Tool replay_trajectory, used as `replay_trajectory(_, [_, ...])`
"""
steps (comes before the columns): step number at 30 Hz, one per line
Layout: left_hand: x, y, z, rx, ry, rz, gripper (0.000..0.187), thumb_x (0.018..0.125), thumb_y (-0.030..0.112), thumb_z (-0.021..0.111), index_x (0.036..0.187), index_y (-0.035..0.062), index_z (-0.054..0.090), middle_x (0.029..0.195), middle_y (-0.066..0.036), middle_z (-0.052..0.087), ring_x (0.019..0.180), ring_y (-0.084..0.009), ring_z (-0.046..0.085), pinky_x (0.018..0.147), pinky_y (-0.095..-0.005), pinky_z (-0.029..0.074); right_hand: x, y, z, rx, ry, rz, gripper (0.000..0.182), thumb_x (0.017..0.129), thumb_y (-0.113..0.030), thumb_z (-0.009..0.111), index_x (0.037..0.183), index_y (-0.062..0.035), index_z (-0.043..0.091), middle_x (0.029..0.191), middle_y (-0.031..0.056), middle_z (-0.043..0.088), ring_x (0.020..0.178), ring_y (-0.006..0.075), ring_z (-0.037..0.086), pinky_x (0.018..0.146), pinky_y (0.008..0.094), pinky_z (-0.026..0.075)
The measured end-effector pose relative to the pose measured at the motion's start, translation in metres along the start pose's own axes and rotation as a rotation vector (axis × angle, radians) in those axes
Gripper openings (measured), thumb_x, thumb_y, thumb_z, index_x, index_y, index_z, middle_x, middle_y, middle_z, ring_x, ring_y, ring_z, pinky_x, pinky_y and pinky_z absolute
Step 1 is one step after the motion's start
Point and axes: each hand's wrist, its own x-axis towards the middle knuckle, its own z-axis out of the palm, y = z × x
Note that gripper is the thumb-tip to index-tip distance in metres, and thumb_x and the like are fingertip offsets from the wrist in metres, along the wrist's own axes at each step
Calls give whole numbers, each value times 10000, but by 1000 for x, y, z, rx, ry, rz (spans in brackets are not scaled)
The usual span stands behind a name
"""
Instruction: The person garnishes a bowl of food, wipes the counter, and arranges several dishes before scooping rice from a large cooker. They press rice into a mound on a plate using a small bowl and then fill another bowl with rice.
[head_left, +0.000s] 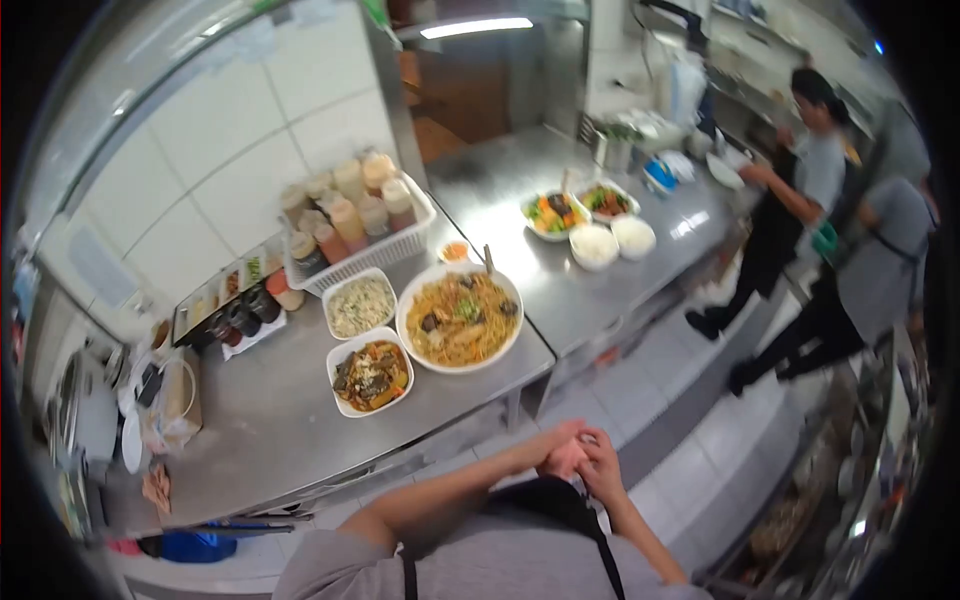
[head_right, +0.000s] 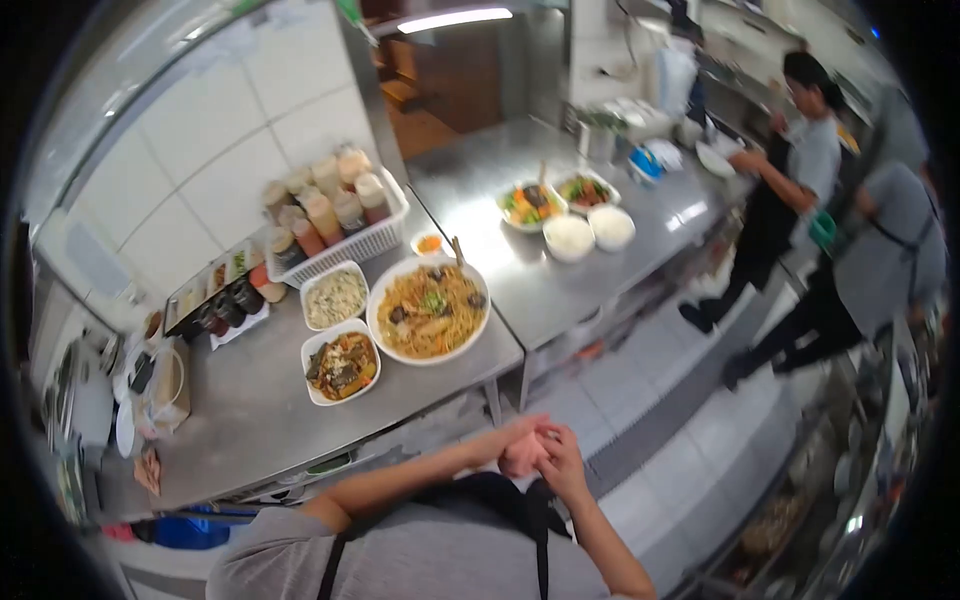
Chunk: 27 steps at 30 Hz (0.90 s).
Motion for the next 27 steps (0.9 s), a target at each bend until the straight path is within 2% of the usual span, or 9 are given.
replay_trajectory(3, [8, -9, 34, -373, -333, 499, 592, 885, 360, 457, 1365, 162, 174, 1069, -77, 524, 939, -133, 522, 741, -277, 461, 16, 2, -22, -131, 143, -84, 238, 556, -49, 659, 781, -49, 582, 1067, 137, 472, 1033, 317, 421, 849, 376, 362])
replay_trajectory(6, [6, -8, 36, -185, 290, 758, 391, 853, 206, 542, 1151, -35, 464, 1070, -77, 520, 1005, -117, 478, 884, -251, 373, 49, -6, -19, 24, 1, -317, 537, 534, -157, 758, 954, -53, 438, 1072, 182, 446, 1028, 337, 436, 879, 398, 355])
replay_trajectory(8, [-16, -19, 33, -49, 426, 871, 355, 857, 186, 523, 1141, -19, 467, 1021, -67, 552, 1018, -122, 473, 879, -259, 379, 57, 37, 13, 222, -165, -317, 606, 528, -192, 776, 994, -43, 417, 1097, 199, 431, 1057, 352, 425, 894, 405, 351])
replay_trajectory(11, [-92, -38, 27, 503, 858, 927, 306, 871, 196, 455, 1115, 18, 506, 967, -88, 587, 964, -140, 518, 858, -272, 403, 60, -27, 16, 149, -359, -501, 527, 625, -152, 733, 1050, -49, 438, 1137, 166, 421, 1018, 276, 467, 853, 350, 390])
replay_trajectory(13, [-155, -46, 26, -69, 1101, 777, 280, 833, 253, 469, 1025, 78, 573, 838, -94, 617, 828, -181, 594, 685, -305, 496, 59, -23, 20, 60, -572, -458, 540, 678, -171, 715, 1128, -53, 441, 1137, 154, 438, 978, 235, 518, 789, 332, 446])
replay_trajectory(17, [-266, -52, 5, 254, 1953, 605, 247, 751, 224, 585, 925, 50, 592, 779, -93, 623, 647, -168, 612, 590, -295, 491, 63, 19, 9, 59, -664, -226, 490, 695, -186, 710, 1125, -82, 499, 1079, 129, 485, 898, 205, 572, 711, 301, 484])
replay_trajectory(23, [-327, -55, -104, 670, 2317, 317, 359, 721, 309, 624, 994, 81, 570, 843, -130, 628, 800, -238, 617, 692, -350, 479, 88, 120, -5, -239, -693, -65, 290, 736, -249, 660, 961, -75, 604, 911, 135, 577, 819, 237, 600, 663, 312, 493])
replay_trajectory(25, [-315, -85, -167, 1078, 2231, -586, 407, 707, 344, 628, 1009, 79, 559, 884, -149, 616, 836, -279, 606, 690, -377, 468, 82, 210, -4, -469, -803, -143, 304, 793, -355, 555, 969, -115, 613, 848, 157, 601, 802, 216, 614, 654, 324, 490])
replay_trajectory(27, [-332, -57, -191, 1336, 2293, -302, 360, 733, 317, 601, 998, 76, 562, 882, -155, 608, 839, -296, 594, 683, -384, 464, 50, 264, -3, -587, -820, 61, 419, 680, -155, 600, 1075, -41, 520, 1025, 226, 551, 982, 357, 508, 857, 382, 407])
